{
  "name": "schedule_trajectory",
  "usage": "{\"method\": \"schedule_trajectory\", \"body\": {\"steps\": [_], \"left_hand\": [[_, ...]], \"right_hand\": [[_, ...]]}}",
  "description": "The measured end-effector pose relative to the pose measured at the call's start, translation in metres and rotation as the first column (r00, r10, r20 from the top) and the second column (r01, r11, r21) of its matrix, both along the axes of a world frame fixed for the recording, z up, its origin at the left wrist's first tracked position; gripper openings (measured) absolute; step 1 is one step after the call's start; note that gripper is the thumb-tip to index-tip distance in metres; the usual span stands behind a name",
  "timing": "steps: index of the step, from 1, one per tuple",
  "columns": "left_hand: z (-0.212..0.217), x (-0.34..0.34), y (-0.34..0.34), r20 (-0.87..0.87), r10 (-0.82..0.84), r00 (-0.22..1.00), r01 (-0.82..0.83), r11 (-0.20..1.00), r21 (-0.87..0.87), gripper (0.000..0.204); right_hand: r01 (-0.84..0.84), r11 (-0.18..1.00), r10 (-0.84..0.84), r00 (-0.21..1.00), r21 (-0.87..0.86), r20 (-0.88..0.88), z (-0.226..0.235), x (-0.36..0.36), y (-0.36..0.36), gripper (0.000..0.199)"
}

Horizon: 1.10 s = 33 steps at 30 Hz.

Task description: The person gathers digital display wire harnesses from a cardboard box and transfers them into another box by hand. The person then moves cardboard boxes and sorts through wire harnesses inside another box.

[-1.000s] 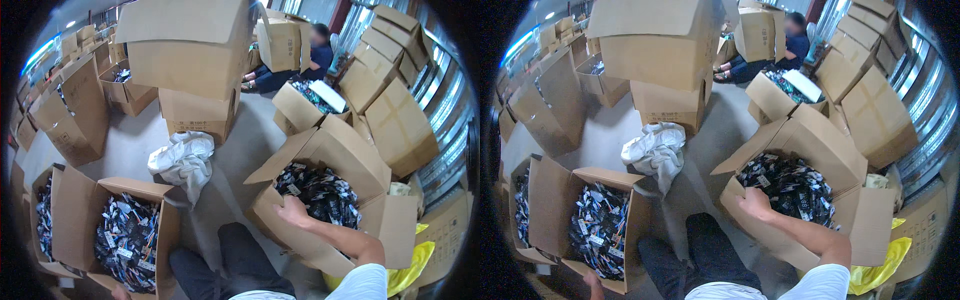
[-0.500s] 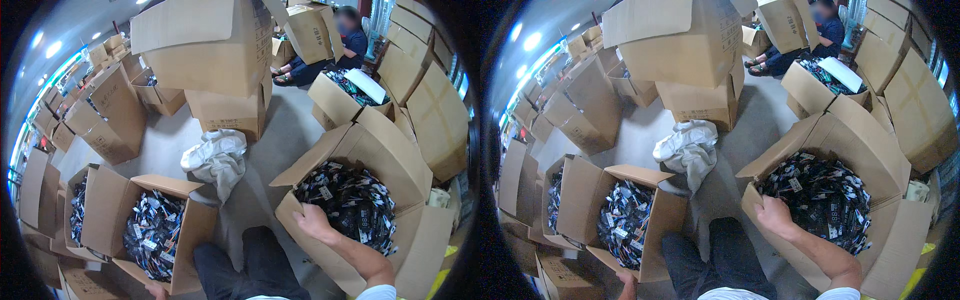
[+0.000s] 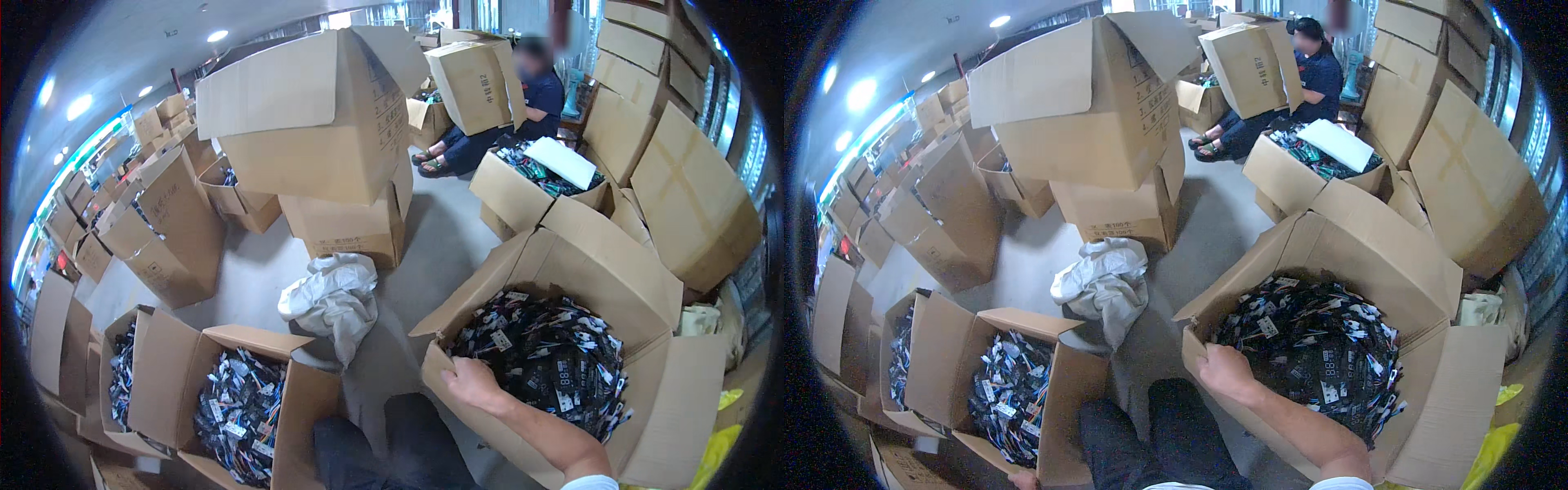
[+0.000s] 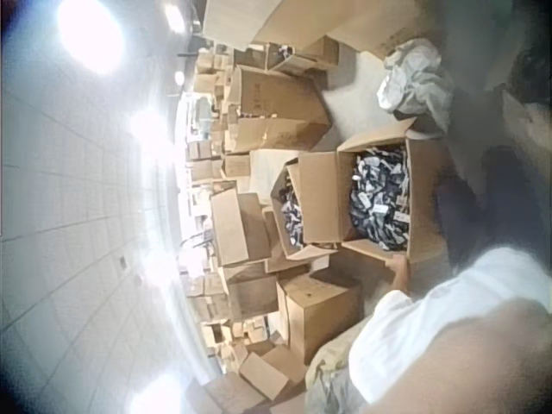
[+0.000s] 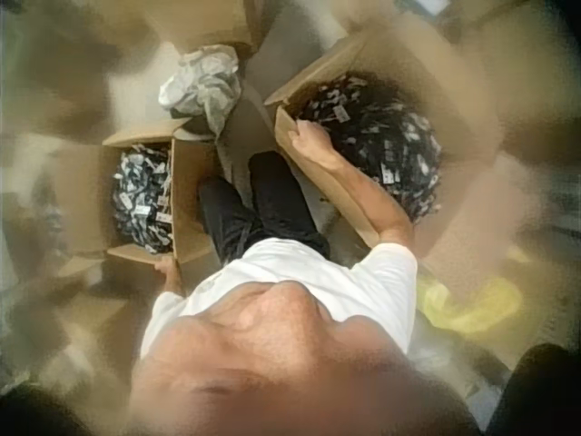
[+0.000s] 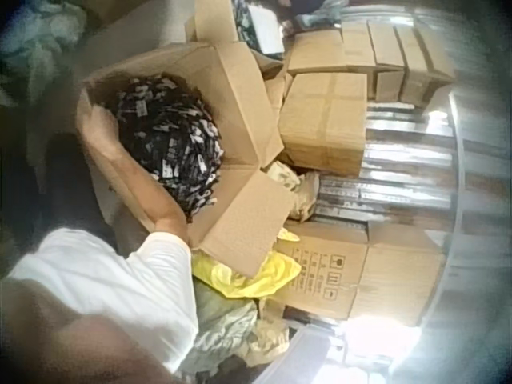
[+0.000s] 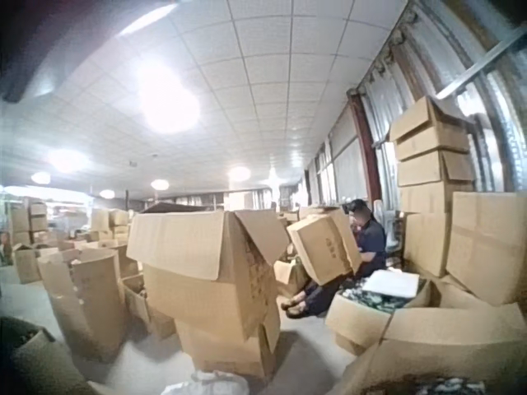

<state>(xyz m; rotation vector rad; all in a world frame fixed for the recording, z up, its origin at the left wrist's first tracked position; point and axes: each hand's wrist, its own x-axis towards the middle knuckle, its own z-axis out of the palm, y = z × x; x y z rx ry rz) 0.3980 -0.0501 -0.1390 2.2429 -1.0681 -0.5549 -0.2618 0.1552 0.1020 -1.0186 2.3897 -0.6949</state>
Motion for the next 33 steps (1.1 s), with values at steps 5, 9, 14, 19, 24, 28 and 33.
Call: {"method": "schedule_trajectory", "body": {"steps": [5,9,14,19,24,28,33], "left_hand": [[0.032,-0.069,-0.002,0.246,-0.246,0.938,0.257,0.966,-0.017,0.039],[0.072,-0.115,0.024,0.419,-0.377,0.826,0.402,0.915,0.03,0.042],[0.04,-0.127,0.009,0.337,-0.639,0.691,0.56,0.769,0.309,0.051],[0.037,-0.098,-0.003,0.305,-0.77,0.56,0.679,0.638,0.363,0.057],[0.059,-0.095,-0.015,0.389,-0.854,0.346,0.766,0.496,0.408,0.057],[0.051,-0.078,-0.014,0.496,-0.787,0.368,0.868,0.482,0.121,0.047],[0.047,-0.074,-0.024,0.474,-0.789,0.391,0.872,0.483,0.084,0.037]], "right_hand": [[-0.005,1.0,0.005,1.0,0.006,0.011,0.003,-0.006,0.005,0.038],[-0.015,1.0,0.015,0.999,-0.001,0.028,-0.008,-0.017,0.009,0.037],[-0.105,0.988,0.11,0.993,-0.111,0.036,-0.014,-0.014,0.009,0.03],[-0.142,0.976,0.153,0.987,-0.165,0.055,-0.012,-0.001,0.001,0.026],[-0.107,0.982,0.113,0.993,-0.158,0.034,-0.002,0.016,-0.009,0.023],[-0.091,0.972,0.116,0.988,-0.216,0.105,-0.017,0.018,-0.01,0.024],[-0.016,0.986,0.031,0.996,-0.168,0.083,-0.022,0.026,-0.014,0.026]]}}
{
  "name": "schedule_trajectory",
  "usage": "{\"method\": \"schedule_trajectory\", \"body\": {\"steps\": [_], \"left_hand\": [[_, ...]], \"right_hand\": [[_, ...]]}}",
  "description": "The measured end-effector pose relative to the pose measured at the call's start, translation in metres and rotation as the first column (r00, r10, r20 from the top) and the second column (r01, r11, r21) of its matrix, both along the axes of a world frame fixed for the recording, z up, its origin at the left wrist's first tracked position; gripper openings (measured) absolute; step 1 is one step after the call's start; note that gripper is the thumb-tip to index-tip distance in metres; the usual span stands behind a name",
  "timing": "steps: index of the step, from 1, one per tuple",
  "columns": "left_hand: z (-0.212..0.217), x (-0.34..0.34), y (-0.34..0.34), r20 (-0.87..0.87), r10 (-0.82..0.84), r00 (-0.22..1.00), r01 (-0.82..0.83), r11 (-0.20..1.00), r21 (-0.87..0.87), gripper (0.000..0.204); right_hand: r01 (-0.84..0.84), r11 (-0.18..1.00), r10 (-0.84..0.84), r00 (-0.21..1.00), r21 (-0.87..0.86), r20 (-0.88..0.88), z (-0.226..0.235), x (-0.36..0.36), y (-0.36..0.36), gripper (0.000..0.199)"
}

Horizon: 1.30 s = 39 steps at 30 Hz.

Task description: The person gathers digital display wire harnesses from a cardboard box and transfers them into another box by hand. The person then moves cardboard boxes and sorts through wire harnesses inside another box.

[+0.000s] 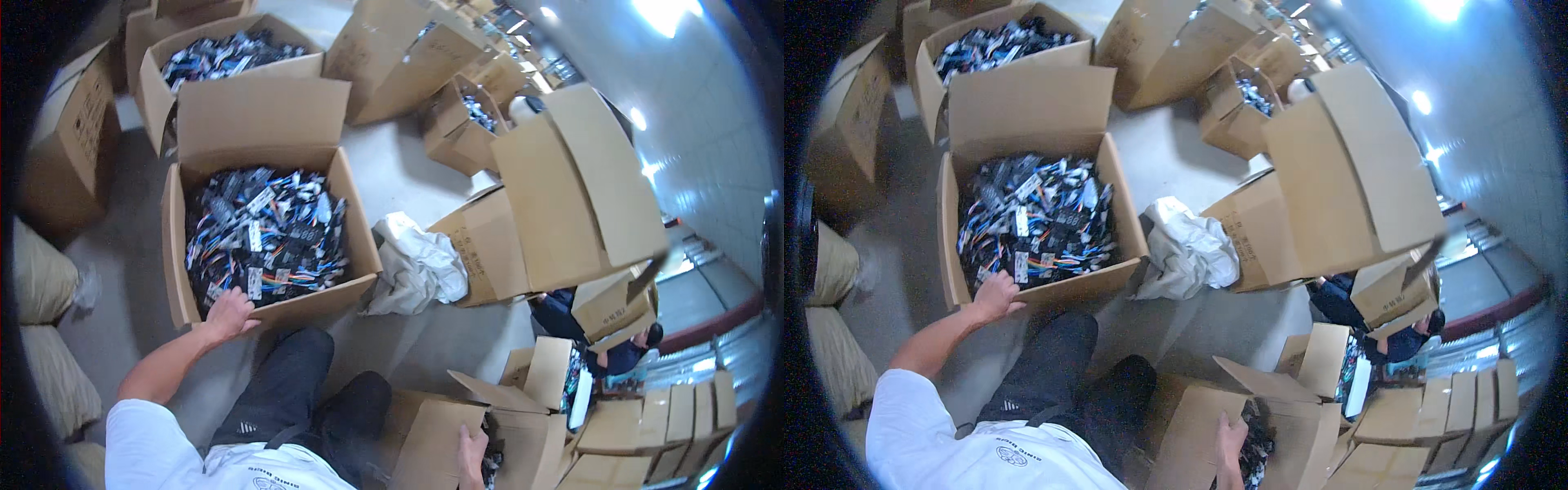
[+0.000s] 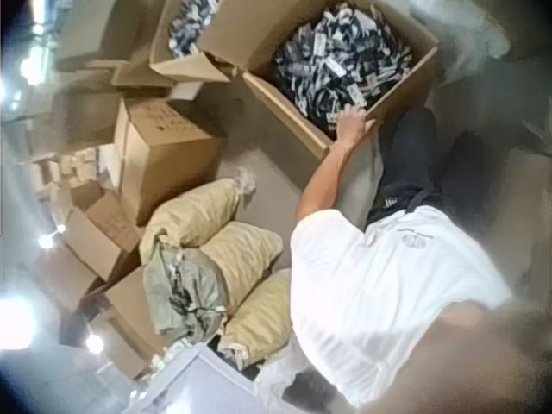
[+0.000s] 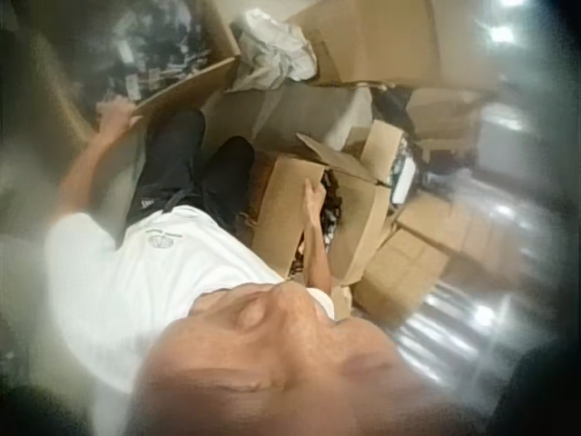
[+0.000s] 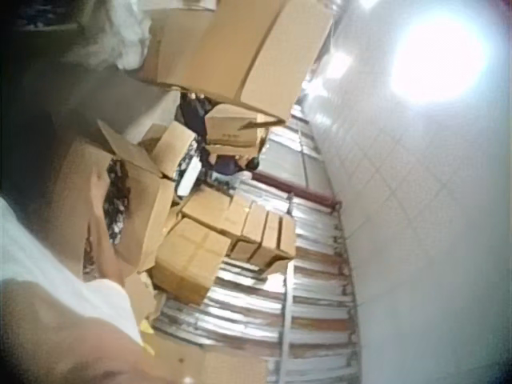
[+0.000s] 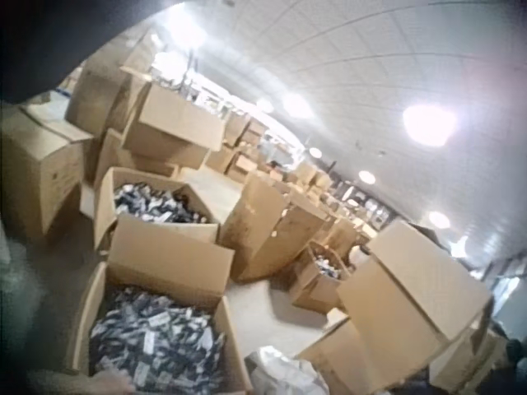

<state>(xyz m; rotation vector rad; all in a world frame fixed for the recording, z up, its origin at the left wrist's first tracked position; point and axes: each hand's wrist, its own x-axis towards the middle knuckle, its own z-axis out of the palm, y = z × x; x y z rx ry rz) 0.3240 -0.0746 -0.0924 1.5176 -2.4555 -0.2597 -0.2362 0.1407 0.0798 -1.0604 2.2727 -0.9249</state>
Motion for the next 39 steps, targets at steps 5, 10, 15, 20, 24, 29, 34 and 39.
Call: {"method": "schedule_trajectory", "body": {"steps": [5,10,15,20,24,29,34,39], "left_hand": [[0.001,0.014,0.0,0.01,0.014,1.0,-0.013,0.997,-0.077,0.032],[-0.011,0.022,0.0,-0.019,0.005,1.0,-0.003,0.998,0.06,0.028],[-0.008,0.009,-0.009,-0.214,0.017,0.977,0.018,0.987,0.162,0.024],[0.005,-0.006,-0.009,-0.188,0.046,0.981,0.01,0.958,0.285,0.017],[-0.004,-0.042,-0.009,-0.224,-0.036,0.974,0.095,0.962,0.255,0.016],[0.001,-0.025,-0.007,-0.183,0.059,0.981,0.003,0.945,0.326,0.022],[-0.029,0.01,-0.003,-0.146,0.055,0.988,0.002,0.931,0.364,0.03],[-0.005,0.026,0.007,-0.082,0.065,0.995,-0.048,0.979,0.197,0.024]], "right_hand": [[0.034,0.999,-0.034,0.999,0.017,-0.028,0.0,0.018,-0.008,0.024],[0.085,0.995,-0.086,0.996,0.048,0.015,-0.003,0.027,-0.001,0.025],[0.16,0.974,-0.144,0.984,0.16,-0.107,-0.001,0.02,0.005,0.029],[0.146,0.971,-0.074,0.938,0.191,-0.34,0.014,0.024,-0.02,0.034],[0.263,0.948,-0.211,0.94,0.176,-0.27,0.028,0.011,-0.023,0.033],[0.18,0.968,-0.133,0.96,0.178,-0.247,0.038,0.012,-0.043,0.031],[0.134,0.961,-0.083,0.973,0.24,-0.214,0.015,0.022,-0.02,0.032],[0.177,0.915,-0.051,0.942,0.363,-0.331,0.0,0.007,0.014,0.038]]}}
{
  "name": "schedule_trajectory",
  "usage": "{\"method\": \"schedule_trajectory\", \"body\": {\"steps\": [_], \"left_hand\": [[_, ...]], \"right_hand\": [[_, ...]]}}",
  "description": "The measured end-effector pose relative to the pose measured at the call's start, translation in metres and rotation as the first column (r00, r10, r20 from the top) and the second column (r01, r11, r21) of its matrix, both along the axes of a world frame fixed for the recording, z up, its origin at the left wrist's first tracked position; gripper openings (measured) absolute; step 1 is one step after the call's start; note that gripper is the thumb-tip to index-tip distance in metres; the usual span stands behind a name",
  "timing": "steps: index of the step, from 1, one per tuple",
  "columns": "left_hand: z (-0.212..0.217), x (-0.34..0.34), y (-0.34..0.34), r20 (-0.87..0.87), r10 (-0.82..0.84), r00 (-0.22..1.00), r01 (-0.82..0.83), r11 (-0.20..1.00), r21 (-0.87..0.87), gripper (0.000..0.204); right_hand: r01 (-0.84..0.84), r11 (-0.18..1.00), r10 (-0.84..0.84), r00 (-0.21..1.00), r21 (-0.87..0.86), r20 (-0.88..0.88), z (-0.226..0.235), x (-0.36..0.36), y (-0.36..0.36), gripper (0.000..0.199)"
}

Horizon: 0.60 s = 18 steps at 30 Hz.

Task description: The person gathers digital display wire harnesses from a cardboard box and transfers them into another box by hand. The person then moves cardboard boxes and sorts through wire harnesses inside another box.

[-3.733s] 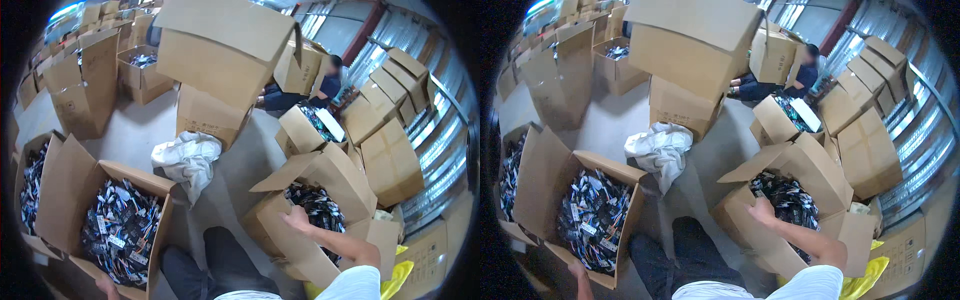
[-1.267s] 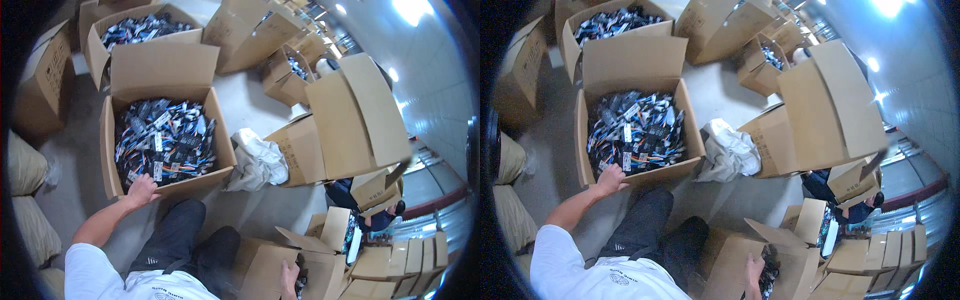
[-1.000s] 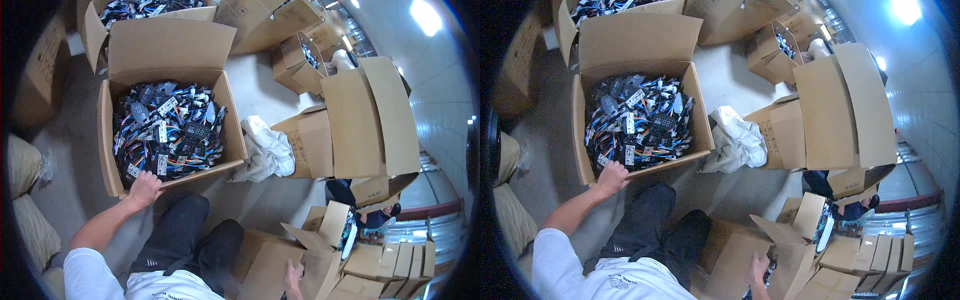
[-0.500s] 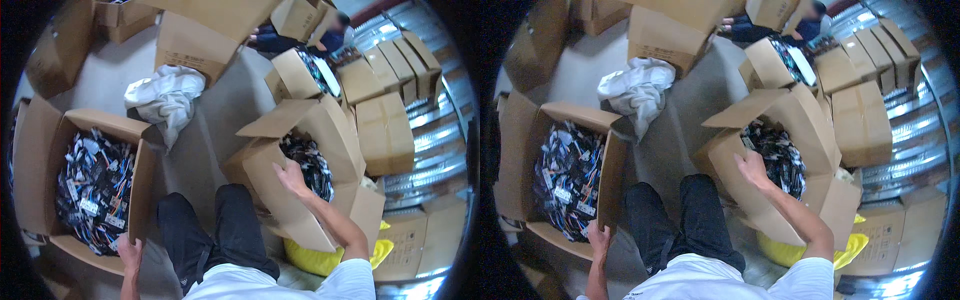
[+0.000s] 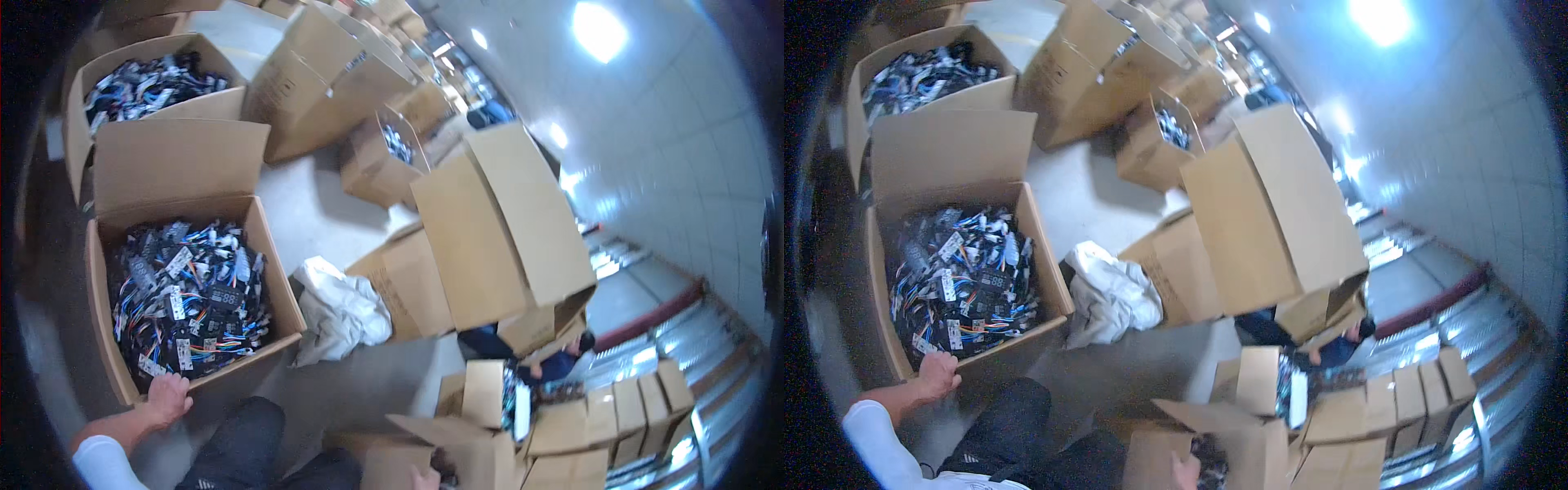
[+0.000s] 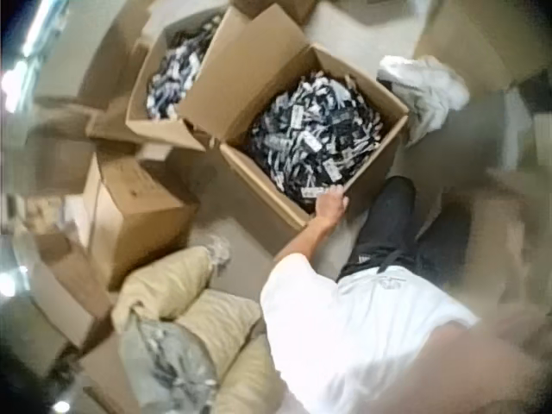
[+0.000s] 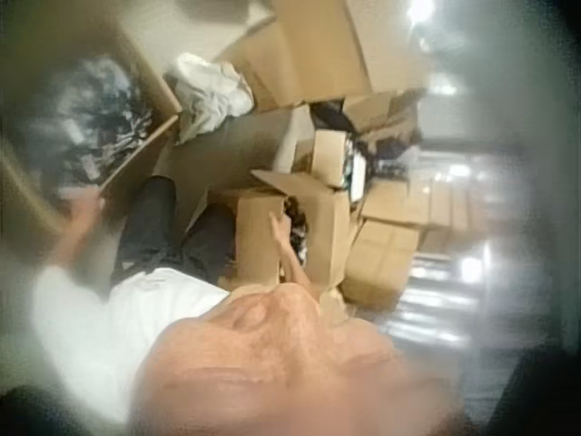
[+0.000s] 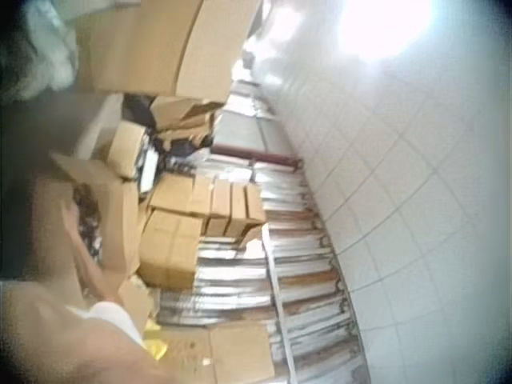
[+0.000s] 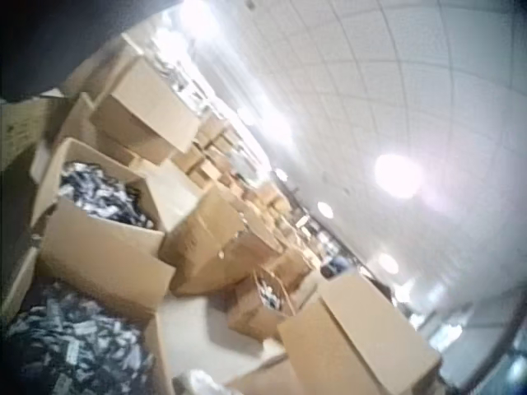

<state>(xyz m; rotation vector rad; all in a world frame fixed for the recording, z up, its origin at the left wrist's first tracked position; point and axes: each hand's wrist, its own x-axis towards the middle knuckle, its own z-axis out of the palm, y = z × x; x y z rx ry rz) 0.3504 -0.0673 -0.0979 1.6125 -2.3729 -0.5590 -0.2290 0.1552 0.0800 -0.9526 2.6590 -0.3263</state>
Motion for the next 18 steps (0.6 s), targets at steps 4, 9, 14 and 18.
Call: {"method": "schedule_trajectory", "body": {"steps": [4,9,14,18], "left_hand": [[-0.033,0.0,0.018,-0.022,0.057,0.998,-0.058,0.996,-0.062,0.024],[-0.024,-0.023,-0.006,-0.018,0.004,1.0,-0.005,0.999,-0.053,0.027],[-0.007,-0.022,-0.007,-0.062,0.041,0.997,-0.037,0.997,0.069,0.028],[-0.009,-0.02,0.003,-0.064,0.016,0.998,-0.014,1.0,0.025,0.031]], "right_hand": [[-0.138,0.988,0.135,0.99,0.075,0.038,0.033,0.036,-0.035,0.046],[-0.09,0.995,0.088,0.994,0.032,0.064,0.022,0.006,-0.03,0.045],[0.043,0.977,-0.018,0.993,-0.209,0.119,0.007,0.008,-0.028,0.036],[0.017,0.989,-0.007,0.997,-0.147,0.073,-0.01,-0.001,-0.016,0.04]]}}
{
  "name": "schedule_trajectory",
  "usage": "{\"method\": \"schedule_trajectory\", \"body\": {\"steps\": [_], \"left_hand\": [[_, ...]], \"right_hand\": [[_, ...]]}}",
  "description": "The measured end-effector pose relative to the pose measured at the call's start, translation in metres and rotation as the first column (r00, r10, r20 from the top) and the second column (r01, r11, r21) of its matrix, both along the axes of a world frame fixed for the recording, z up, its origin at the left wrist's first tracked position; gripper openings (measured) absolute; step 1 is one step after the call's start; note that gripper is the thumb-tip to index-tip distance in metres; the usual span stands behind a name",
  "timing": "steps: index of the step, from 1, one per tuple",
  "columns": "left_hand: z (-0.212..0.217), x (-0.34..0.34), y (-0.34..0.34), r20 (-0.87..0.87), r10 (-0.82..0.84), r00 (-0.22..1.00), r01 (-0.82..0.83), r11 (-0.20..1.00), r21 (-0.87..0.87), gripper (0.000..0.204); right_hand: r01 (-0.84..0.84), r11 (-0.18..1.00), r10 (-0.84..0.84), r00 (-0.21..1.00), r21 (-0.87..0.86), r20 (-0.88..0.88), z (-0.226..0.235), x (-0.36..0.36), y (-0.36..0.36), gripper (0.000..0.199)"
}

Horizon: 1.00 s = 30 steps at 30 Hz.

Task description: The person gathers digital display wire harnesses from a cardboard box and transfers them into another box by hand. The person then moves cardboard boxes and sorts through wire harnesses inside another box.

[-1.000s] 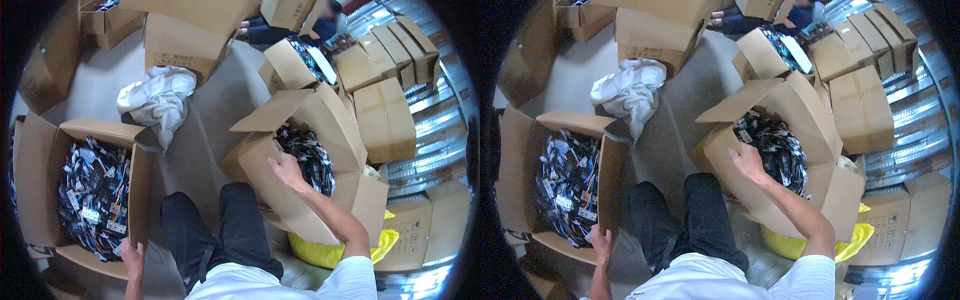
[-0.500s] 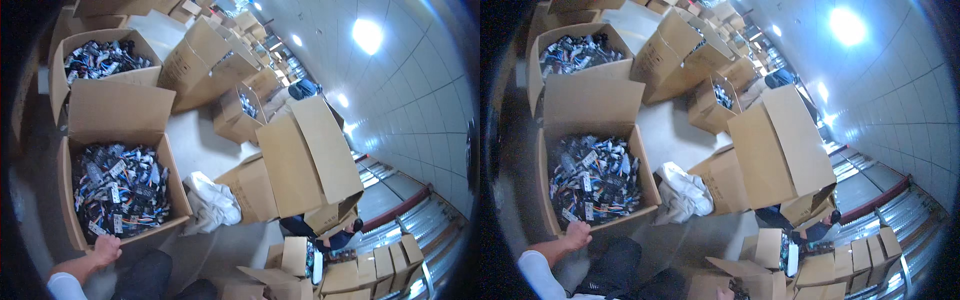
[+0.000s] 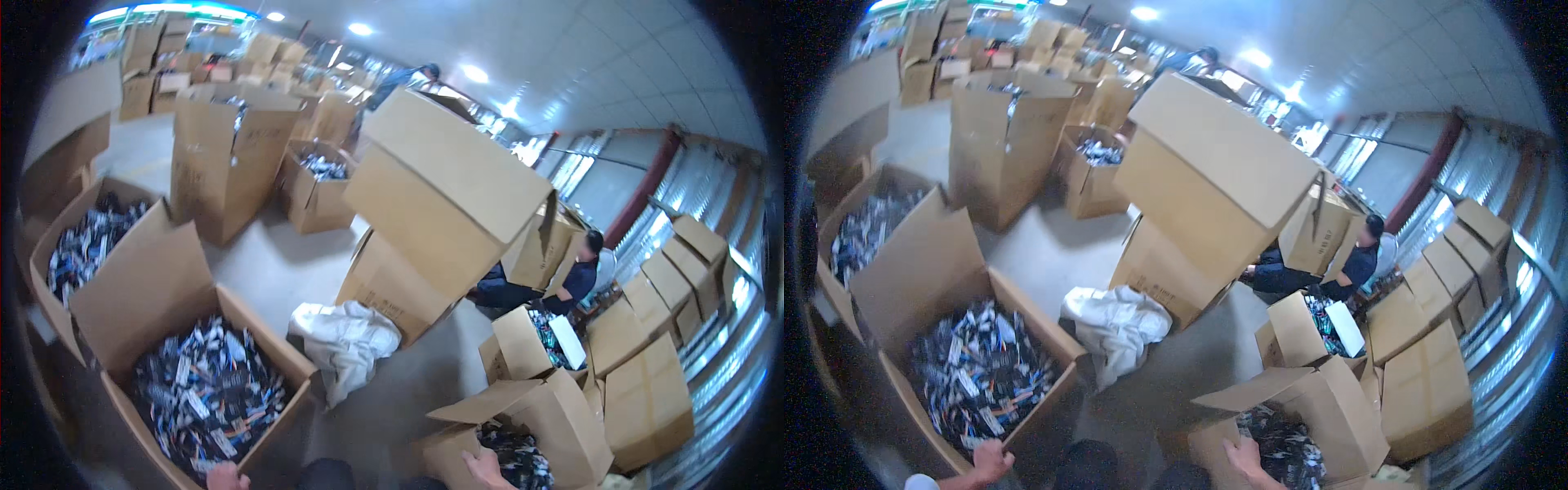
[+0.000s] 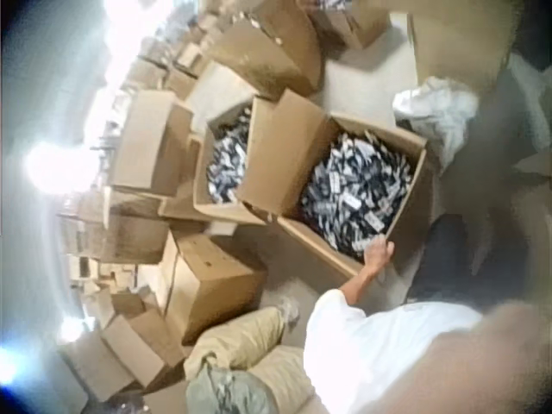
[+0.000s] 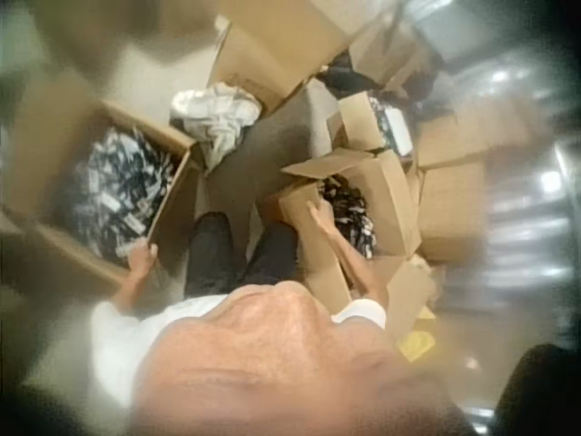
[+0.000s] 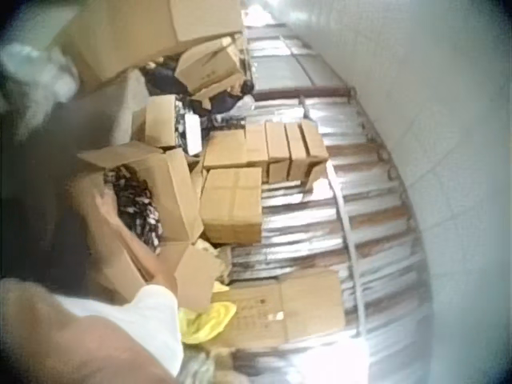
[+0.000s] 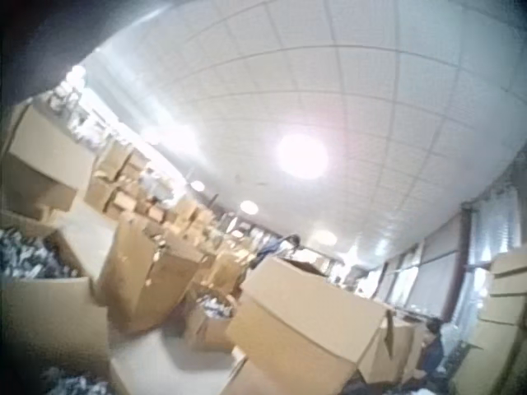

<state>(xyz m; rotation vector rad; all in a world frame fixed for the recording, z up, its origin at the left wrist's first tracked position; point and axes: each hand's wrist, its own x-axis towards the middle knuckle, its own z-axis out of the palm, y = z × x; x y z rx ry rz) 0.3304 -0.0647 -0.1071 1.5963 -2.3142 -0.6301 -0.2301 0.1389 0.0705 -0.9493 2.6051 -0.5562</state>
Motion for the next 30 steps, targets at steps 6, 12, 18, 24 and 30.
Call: {"method": "schedule_trajectory", "body": {"steps": [6,12,18,24,30], "left_hand": [[0.067,-0.031,-0.01,0.0,-0.114,0.994,0.112,0.983,0.147,0.028],[0.056,-0.045,-0.011,0.023,-0.099,0.995,0.094,0.982,0.166,0.033],[0.033,-0.036,0.01,0.119,0.009,0.993,-0.015,0.999,0.051,0.03],[0.033,-0.06,0.027,0.27,0.129,0.954,-0.16,0.982,0.097,0.047],[-0.003,-0.142,0.058,0.375,0.356,0.856,-0.215,0.904,-0.369,0.04]], "right_hand": [[0.009,1.0,-0.009,0.996,0.0,-0.09,0.007,0.004,0.007,0.043],[-0.023,0.998,0.021,0.999,-0.062,-0.04,0.011,-0.007,0.003,0.039],[-0.254,0.967,0.251,0.947,-0.012,0.203,0.025,-0.022,0.005,0.04],[-0.314,0.938,0.339,0.917,-0.147,0.209,0.0,-0.066,0.022,0.038],[-0.294,0.897,0.362,0.917,-0.33,0.168,-0.024,-0.102,0.037,0.036]]}}
